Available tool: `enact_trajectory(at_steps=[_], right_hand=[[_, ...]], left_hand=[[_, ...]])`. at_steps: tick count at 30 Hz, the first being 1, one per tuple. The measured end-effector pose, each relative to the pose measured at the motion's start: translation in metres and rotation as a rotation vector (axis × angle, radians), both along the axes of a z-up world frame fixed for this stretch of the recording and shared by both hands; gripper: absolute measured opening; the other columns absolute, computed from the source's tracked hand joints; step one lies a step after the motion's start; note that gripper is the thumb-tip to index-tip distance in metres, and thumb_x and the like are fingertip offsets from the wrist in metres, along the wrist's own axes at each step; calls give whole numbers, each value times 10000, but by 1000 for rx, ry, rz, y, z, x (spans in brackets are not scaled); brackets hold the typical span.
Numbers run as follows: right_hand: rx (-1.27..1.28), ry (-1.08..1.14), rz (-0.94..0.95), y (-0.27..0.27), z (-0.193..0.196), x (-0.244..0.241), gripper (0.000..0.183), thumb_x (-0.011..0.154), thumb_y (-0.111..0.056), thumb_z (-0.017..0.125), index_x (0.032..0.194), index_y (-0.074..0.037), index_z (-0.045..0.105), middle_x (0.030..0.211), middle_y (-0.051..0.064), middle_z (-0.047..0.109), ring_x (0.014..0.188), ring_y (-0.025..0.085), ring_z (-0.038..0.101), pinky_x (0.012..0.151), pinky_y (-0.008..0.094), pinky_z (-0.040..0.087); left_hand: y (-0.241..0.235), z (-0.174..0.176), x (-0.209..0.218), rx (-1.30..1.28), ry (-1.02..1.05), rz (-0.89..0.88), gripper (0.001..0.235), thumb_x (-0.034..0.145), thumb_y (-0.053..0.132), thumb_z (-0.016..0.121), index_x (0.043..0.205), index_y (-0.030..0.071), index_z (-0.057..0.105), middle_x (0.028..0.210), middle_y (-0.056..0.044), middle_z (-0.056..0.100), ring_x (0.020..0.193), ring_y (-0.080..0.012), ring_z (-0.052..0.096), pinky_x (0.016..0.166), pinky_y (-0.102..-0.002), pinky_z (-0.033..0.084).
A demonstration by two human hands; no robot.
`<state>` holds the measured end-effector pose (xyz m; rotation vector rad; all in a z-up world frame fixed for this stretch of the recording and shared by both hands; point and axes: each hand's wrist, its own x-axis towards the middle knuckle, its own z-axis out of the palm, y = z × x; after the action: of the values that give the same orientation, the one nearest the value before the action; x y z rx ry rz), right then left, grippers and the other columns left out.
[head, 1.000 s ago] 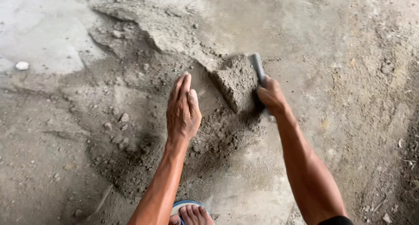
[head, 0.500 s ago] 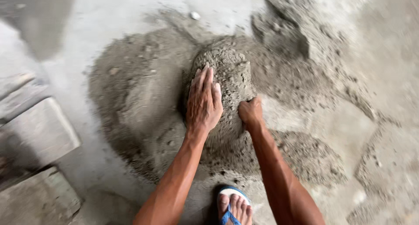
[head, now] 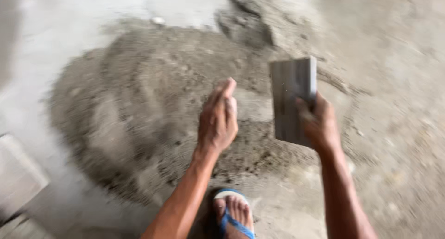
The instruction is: The person mixes a pile of cement and sand on the ground using a trowel and their hands. They then fill a metal brick mold with the mixture, level the surface, and compact it with a roller. Finally, they flip the mold to release the formed brick and place it on a stack.
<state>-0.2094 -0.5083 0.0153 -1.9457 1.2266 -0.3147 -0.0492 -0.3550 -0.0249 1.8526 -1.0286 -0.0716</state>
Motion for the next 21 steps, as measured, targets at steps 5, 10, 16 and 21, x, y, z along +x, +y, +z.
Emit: enact_trajectory(at_steps=[5,10,16,21], right_hand=[[35,16,-477,-34,-55,-195,261,955,-211,572,1127,-15,575,877,134,579,838,201,494,717,428,451],[104,24,-730,-40,-104,-287,351,936,-239,605,1168,19,554,948,192,559,914,273,474,798,510,409],[108,384,-578,-27,-88,-210,427,854,-379,611,1162,-85,618,950,211,649,947,410,602,787,520,464],[56,254,-499,21,-169,-160,190,831,-169,551,906,-24,648,660,203,596,638,348,575,614,476,409]], left_hand=[[-64,-41,-107,119,132,-321,396,965,245,333,1254,41,511,1212,-170,564,1165,-314,520,1018,-396,373],[-82,-55,-144,180,140,-423,394,963,254,357,1255,47,520,1197,-178,570,1151,-311,529,1011,-398,374],[-63,-54,-111,213,157,-369,413,970,217,300,1261,11,509,1213,-206,555,1157,-337,519,1015,-400,363],[-10,-38,-64,274,20,-216,396,968,197,336,1271,-4,493,1253,-209,527,1198,-341,480,1029,-408,343]])
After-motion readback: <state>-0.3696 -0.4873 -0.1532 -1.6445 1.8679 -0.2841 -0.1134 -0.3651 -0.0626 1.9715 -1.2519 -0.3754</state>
